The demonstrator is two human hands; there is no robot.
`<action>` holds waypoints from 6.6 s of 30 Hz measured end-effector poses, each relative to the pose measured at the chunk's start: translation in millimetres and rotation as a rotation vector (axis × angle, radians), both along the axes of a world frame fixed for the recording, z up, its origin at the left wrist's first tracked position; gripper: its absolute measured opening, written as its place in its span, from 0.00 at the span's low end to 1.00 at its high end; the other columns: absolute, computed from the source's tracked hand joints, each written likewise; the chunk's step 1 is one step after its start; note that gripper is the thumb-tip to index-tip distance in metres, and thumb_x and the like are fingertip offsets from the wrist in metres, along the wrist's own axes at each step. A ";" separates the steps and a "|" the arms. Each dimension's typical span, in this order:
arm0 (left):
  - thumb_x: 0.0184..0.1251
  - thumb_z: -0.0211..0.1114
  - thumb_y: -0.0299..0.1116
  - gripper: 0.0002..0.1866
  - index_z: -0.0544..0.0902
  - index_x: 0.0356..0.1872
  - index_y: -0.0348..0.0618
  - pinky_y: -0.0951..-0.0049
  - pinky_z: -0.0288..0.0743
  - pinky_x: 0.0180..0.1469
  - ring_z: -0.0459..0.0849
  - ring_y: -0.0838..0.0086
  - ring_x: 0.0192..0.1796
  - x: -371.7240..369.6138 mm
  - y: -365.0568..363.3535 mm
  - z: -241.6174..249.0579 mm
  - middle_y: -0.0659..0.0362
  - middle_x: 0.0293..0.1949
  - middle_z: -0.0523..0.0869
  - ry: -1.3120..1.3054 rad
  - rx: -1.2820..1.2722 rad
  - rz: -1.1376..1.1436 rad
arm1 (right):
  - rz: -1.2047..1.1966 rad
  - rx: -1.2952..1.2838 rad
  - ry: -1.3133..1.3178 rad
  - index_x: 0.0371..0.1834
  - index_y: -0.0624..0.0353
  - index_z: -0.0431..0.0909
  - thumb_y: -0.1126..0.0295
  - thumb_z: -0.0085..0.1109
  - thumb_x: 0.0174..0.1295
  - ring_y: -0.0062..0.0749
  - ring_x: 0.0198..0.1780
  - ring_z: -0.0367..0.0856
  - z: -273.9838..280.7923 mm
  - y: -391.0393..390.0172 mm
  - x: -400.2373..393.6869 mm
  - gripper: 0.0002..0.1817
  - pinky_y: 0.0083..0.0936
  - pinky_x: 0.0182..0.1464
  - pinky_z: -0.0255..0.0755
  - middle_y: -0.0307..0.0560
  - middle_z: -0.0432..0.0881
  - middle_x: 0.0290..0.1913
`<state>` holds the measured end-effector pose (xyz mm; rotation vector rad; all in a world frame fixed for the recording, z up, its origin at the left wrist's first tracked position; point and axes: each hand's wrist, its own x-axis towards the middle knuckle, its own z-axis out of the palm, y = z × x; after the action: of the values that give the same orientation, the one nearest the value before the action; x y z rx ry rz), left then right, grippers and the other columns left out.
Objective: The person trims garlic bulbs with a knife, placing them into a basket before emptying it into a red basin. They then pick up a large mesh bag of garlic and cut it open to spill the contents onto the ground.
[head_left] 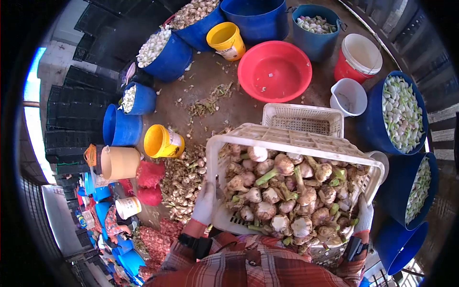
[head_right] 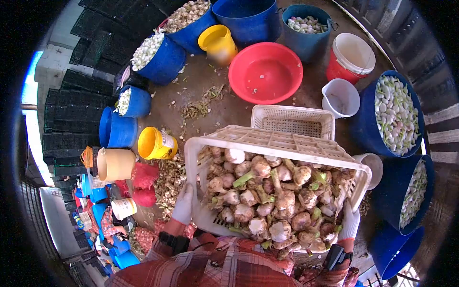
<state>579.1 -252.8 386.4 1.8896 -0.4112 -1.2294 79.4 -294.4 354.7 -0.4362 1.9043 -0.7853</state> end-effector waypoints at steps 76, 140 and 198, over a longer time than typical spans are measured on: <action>0.77 0.47 0.62 0.35 0.77 0.64 0.37 0.60 0.70 0.65 0.80 0.53 0.64 -5.4 -386.5 39.8 0.42 0.59 0.84 -0.207 -0.040 -1.462 | -1.009 -0.106 0.059 0.64 0.58 0.74 0.55 0.58 0.73 0.26 0.41 0.82 138.4 176.5 289.0 0.23 0.28 0.43 0.77 0.41 0.84 0.45; 0.76 0.58 0.41 0.31 0.65 0.75 0.39 0.65 0.68 0.69 0.72 0.65 0.71 -60.3 -510.6 -120.2 0.52 0.71 0.73 0.232 0.533 -1.626 | -1.419 0.000 -0.179 0.56 0.53 0.75 0.65 0.65 0.68 0.26 0.46 0.78 178.0 -178.5 398.0 0.16 0.29 0.49 0.74 0.34 0.79 0.45; 0.71 0.60 0.51 0.27 0.80 0.52 0.32 0.56 0.74 0.56 0.82 0.43 0.56 -112.6 -547.9 26.0 0.36 0.48 0.84 0.039 -0.146 -2.023 | -1.525 -0.362 -0.784 0.60 0.62 0.76 0.61 0.49 0.75 0.52 0.60 0.78 77.4 -395.6 226.3 0.19 0.49 0.67 0.69 0.56 0.80 0.61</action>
<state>466.4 -800.7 412.4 0.7830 -2.5919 -2.1187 305.6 -690.0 432.1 1.1516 1.0452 -1.8851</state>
